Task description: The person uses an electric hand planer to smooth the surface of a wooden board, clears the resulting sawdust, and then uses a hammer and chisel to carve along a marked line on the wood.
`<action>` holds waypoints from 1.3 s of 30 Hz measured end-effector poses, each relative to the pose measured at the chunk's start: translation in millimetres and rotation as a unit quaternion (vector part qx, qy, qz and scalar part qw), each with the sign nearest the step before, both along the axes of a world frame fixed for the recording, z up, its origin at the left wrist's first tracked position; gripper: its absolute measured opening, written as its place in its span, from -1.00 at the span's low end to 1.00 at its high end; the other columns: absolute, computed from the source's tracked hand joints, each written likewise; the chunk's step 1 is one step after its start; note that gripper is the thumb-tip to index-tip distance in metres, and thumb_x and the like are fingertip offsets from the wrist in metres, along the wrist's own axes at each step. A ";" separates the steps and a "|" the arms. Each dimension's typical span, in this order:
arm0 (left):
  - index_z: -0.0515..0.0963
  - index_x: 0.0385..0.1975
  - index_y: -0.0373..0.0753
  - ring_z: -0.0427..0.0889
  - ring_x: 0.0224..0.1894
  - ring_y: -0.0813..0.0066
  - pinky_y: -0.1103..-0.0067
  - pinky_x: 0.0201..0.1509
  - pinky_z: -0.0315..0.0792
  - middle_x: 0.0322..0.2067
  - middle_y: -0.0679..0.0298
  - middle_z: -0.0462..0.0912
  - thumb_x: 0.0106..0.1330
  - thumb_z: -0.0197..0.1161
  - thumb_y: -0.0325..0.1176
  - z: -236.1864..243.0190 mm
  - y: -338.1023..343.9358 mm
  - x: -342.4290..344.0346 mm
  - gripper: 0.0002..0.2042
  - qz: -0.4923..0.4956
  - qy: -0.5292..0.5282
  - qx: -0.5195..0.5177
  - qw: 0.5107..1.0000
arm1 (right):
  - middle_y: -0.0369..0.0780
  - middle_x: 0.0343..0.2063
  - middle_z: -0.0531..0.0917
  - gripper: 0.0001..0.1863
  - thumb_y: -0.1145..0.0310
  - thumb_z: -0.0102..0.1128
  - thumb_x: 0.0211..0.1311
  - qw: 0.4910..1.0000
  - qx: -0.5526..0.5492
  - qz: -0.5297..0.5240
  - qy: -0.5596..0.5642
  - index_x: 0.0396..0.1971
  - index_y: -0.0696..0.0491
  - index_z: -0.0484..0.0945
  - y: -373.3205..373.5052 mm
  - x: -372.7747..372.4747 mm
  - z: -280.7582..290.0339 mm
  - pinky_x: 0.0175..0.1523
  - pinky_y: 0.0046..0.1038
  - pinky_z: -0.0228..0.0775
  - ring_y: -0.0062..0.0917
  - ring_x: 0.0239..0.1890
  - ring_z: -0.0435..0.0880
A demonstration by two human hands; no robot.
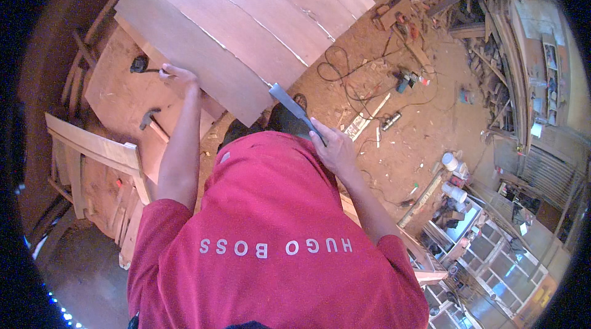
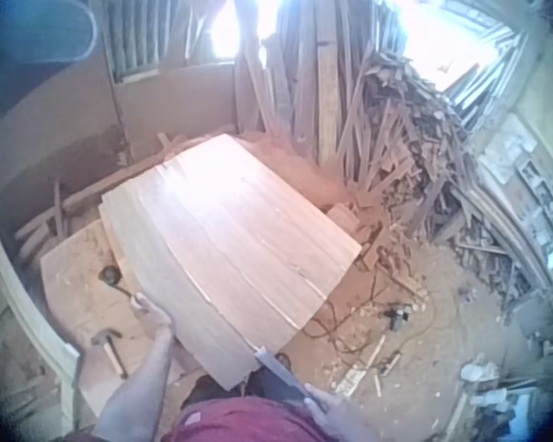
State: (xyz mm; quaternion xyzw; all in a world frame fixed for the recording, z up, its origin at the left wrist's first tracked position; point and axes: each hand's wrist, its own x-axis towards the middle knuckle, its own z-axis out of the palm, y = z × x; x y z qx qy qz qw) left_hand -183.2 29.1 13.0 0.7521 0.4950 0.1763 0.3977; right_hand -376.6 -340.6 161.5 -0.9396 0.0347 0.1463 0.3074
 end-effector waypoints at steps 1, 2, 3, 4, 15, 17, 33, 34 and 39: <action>0.18 0.34 -0.44 0.34 0.32 -0.13 0.10 0.31 0.31 0.30 -0.20 0.30 0.52 -0.47 0.22 0.0 -0.2 -0.8 -0.23 -0.001 0.007 -0.015 1.000 | 0.00 -0.43 0.68 -0.59 0.14 0.21 0.34 1.000 -0.008 0.005 -0.022 0.13 -0.07 0.63 1.3 0.3 3.6 -0.19 -0.17 0.53 -0.09 -0.33 0.70; 0.18 0.33 -0.44 0.33 0.32 -0.14 0.10 0.31 0.31 0.30 -0.20 0.30 0.52 -0.46 0.21 0.1 -0.9 -2.1 -0.23 -0.005 0.002 -0.007 1.000 | 0.01 -0.43 0.67 -0.60 0.14 0.20 0.35 1.000 -0.001 0.002 0.013 0.13 -0.07 0.63 2.6 1.1 6.7 -0.20 -0.17 0.53 -0.08 -0.33 0.70; 0.18 0.33 -0.44 0.33 0.32 -0.14 0.10 0.31 0.30 0.30 -0.21 0.30 0.53 -0.46 0.21 1.0 -1.3 -1.5 -0.24 -0.005 0.000 -0.007 1.000 | 0.01 -0.43 0.67 -0.60 0.15 0.20 0.35 1.000 0.010 0.003 0.008 0.13 -0.07 0.63 4.4 3.3 8.7 -0.20 -0.16 0.52 -0.08 -0.34 0.70; 0.18 0.33 -0.45 0.33 0.32 -0.15 0.10 0.32 0.30 0.30 -0.21 0.30 0.53 -0.45 0.20 2.0 -1.1 -0.9 -0.24 -0.004 0.000 -0.006 1.000 | 0.02 -0.44 0.67 -0.60 0.15 0.19 0.35 0.999 0.001 -0.008 0.040 0.13 -0.08 0.63 5.6 5.5 10.0 -0.21 -0.16 0.52 -0.07 -0.34 0.69; 0.19 0.34 -0.48 0.35 0.30 -0.18 0.15 0.33 0.29 0.29 -0.26 0.30 0.54 -0.45 0.17 0.0 -2.4 -4.8 -0.25 -0.001 -0.022 0.026 0.999 | 0.07 -0.37 0.69 -0.59 0.10 0.15 0.38 0.997 -0.036 -0.007 0.072 0.15 -0.10 0.61 11.7 12.0 19.2 -0.20 -0.10 0.52 -0.01 -0.30 0.70; 0.19 0.33 -0.50 0.35 0.31 -0.18 0.15 0.34 0.29 0.31 -0.27 0.29 0.54 -0.45 0.17 1.7 -3.5 -5.4 -0.24 -0.005 -0.014 0.029 0.999 | 0.06 -0.35 0.69 -0.58 0.08 0.12 0.39 1.000 -0.006 0.018 0.006 0.15 -0.10 0.60 38.1 38.7 4.1 -0.18 -0.09 0.53 0.00 -0.29 0.70; 0.26 0.30 -0.49 0.42 0.25 -0.17 0.16 0.31 0.31 0.23 -0.25 0.41 0.55 -0.38 0.15 26.3 -9.9 -4.9 -0.26 0.007 -0.058 0.046 0.997 | 0.09 -0.33 0.70 -0.56 0.08 0.05 0.42 0.996 -0.032 0.085 0.015 0.18 -0.06 0.58 115.7 137.6 7.3 -0.09 -0.05 0.54 -0.01 -0.24 0.72; 0.29 0.29 -0.49 0.43 0.25 -0.18 0.15 0.31 0.31 0.22 -0.25 0.43 0.55 -0.37 0.15 30.7 -12.8 -6.6 -0.27 0.017 -0.055 0.022 0.998 | 0.09 -0.32 0.70 -0.56 0.08 0.05 0.43 0.995 -0.026 0.093 0.006 0.18 -0.05 0.58 111.9 134.5 14.1 -0.09 -0.06 0.54 -0.01 -0.23 0.72; 0.29 0.28 -0.49 0.42 0.25 -0.17 0.17 0.29 0.32 0.23 -0.23 0.42 0.55 -0.34 0.11 36.6 -11.9 -9.3 -0.30 0.007 -0.050 -0.001 0.999 | 0.10 -0.29 0.69 -0.59 0.12 0.06 0.43 0.996 0.016 0.093 0.006 0.16 -0.02 0.58 107.2 126.8 20.6 -0.09 -0.05 0.52 0.00 -0.21 0.71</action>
